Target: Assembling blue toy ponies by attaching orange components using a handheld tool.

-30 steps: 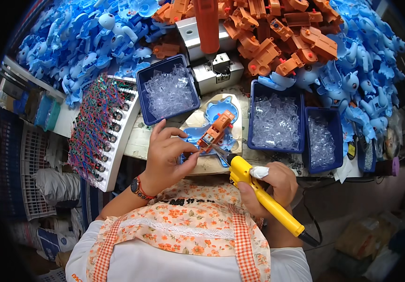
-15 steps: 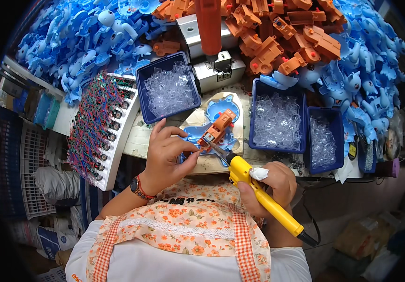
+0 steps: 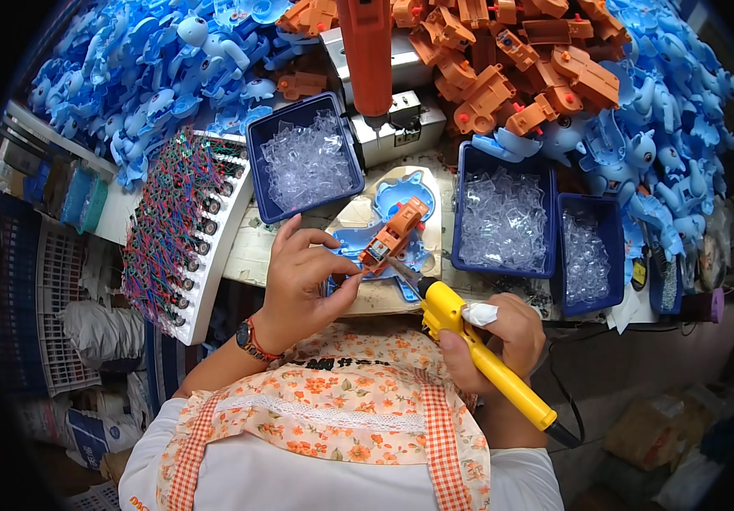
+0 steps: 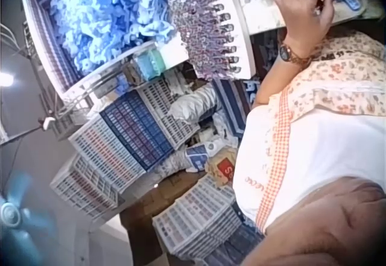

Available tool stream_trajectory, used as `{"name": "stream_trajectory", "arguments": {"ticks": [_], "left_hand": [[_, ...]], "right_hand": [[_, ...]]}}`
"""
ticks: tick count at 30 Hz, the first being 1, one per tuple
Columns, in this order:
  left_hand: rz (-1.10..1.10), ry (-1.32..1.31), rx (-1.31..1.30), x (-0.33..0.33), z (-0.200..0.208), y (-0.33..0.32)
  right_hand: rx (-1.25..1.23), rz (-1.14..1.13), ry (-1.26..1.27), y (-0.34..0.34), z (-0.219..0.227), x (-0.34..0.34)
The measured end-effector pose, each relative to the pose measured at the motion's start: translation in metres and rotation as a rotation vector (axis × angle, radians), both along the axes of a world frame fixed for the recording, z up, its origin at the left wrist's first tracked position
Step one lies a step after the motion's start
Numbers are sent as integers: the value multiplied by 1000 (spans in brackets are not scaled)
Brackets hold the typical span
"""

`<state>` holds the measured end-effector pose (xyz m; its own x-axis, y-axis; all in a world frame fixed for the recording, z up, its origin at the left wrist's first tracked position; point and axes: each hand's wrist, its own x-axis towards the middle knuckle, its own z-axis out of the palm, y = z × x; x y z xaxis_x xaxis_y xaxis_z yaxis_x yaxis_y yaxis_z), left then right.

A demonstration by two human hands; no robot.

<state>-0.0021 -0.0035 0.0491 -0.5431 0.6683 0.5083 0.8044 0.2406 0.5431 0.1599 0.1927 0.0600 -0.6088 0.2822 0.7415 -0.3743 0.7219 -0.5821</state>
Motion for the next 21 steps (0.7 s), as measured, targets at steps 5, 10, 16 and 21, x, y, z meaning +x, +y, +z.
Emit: {"name": "stream_trajectory", "arguments": {"ticks": [5, 10, 16, 21], "left_hand": [[1, 33, -35, 1, 4, -2], [-26, 76, -87, 1, 18, 4], [-234, 404, -227, 5, 19, 21], [-175, 551, -302, 16, 9, 41]], "right_hand": [[-22, -29, 12, 3, -1, 7], [-232, -116, 37, 8, -2, 26], [-230, -120, 42, 21, 1, 39], [-218, -147, 61, 26, -2, 42]]}}
